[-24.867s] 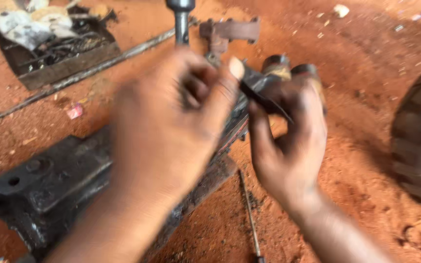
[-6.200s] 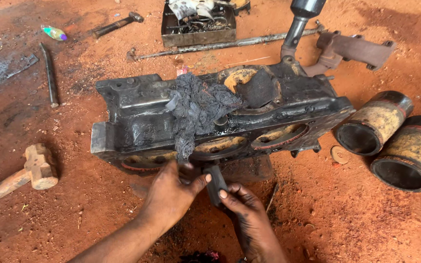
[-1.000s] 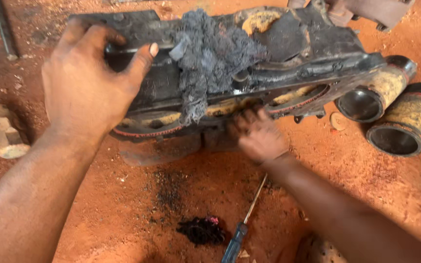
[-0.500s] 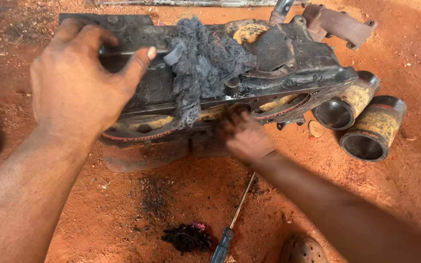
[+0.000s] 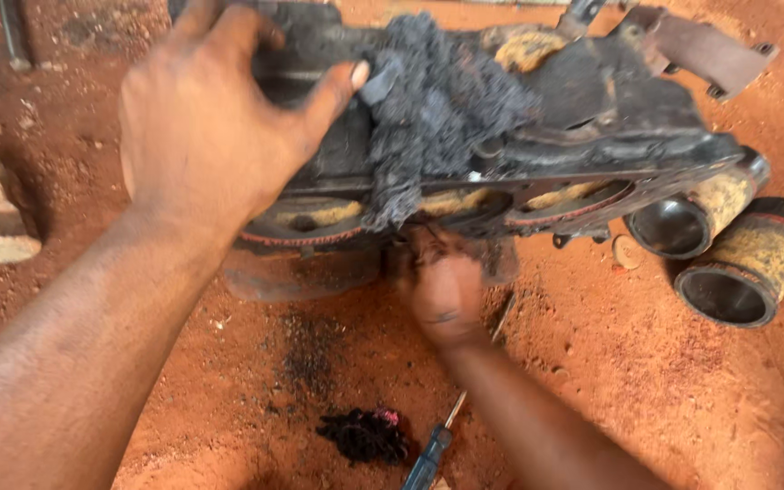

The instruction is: The person uses a dark abrasive pad and a screwdriver to scrape and scrub heavy grime and carbon buildup from the surface of a disassembled engine cylinder head. The person works on the flat surfaces and crevices of the metal part, which is resting on a support on the ground.

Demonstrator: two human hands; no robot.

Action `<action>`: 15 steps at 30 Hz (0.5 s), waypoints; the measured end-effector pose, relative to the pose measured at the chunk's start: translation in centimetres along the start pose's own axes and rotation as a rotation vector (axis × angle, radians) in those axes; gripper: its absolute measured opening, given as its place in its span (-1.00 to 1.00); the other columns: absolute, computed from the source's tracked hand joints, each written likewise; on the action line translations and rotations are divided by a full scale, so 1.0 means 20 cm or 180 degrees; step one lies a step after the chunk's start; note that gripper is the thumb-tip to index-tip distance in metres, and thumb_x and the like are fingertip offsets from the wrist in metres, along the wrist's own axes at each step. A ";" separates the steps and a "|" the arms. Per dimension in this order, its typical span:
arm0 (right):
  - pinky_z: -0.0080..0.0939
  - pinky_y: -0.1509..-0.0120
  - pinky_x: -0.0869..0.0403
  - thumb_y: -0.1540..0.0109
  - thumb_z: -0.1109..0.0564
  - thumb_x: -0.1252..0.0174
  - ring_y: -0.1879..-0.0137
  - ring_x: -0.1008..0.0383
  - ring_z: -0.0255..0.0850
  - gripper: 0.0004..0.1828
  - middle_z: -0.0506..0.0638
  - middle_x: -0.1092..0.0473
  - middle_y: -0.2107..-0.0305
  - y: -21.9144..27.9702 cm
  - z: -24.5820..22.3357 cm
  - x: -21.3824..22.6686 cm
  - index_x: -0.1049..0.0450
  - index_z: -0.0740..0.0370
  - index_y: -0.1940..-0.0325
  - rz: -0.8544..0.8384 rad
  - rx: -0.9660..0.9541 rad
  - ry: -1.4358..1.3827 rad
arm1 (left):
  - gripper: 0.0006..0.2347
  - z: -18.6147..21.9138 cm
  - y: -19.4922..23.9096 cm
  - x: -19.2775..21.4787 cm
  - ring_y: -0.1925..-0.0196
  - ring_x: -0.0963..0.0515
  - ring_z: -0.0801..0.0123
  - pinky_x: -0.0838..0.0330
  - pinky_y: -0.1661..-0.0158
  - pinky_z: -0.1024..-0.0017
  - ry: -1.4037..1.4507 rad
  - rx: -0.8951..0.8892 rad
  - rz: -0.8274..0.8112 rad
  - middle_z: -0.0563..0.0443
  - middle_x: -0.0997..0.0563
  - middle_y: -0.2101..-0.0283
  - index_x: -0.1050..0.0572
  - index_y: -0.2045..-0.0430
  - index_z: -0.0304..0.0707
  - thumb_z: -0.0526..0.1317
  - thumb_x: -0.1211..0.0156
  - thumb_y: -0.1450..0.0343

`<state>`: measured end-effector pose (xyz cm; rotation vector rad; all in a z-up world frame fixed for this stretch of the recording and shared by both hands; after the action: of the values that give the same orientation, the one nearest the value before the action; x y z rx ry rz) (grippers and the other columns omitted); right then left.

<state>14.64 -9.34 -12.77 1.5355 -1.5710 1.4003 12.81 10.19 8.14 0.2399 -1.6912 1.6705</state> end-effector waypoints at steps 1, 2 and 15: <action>0.00 -0.03 -0.51 -0.29 0.07 -0.08 0.08 -0.58 -0.01 -0.69 0.10 -0.57 0.09 0.05 0.01 -0.02 -0.56 0.12 -0.07 -0.0340 -0.0942 -0.0652 | -0.57 0.01 0.00 0.00 0.29 -0.68 0.00 -0.55 0.28 0.11 -0.0052 0.0041 -0.0038 -0.25 -0.65 0.25 -0.61 0.34 -0.41 0.10 -0.51 -0.47; -0.05 0.06 -0.56 -0.39 -0.01 -0.07 0.19 -0.64 -0.05 -0.75 0.05 -0.61 0.15 0.12 0.03 -0.06 -0.57 0.06 -0.06 -0.0686 -0.1875 -0.1304 | -0.57 -0.01 -0.02 -0.03 0.32 -0.68 0.04 -0.57 0.30 0.13 -0.0066 0.0193 -0.0232 -0.24 -0.65 0.26 -0.61 0.30 -0.41 0.11 -0.48 -0.48; -0.05 -0.13 -0.56 -0.21 0.25 -0.02 -0.03 -0.60 -0.03 -0.64 0.07 -0.58 0.07 0.08 0.02 0.05 -0.54 0.12 -0.06 0.0726 0.1294 0.0980 | -0.58 -0.05 0.01 -0.10 0.35 -0.68 0.24 -0.61 0.36 0.30 -0.0277 -0.0081 -0.0547 -0.23 -0.65 0.24 -0.64 0.16 -0.46 0.07 -0.41 -0.57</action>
<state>13.07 -10.36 -12.57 1.2930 -1.3595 2.0765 14.43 10.46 6.57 0.4389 -1.7036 1.5304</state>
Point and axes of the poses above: each hand's wrist, its own y-axis away from the middle knuckle, its own x-axis out of the back of the hand, z = x × y, the point moved 9 cm from there along -y, towards the middle knuckle
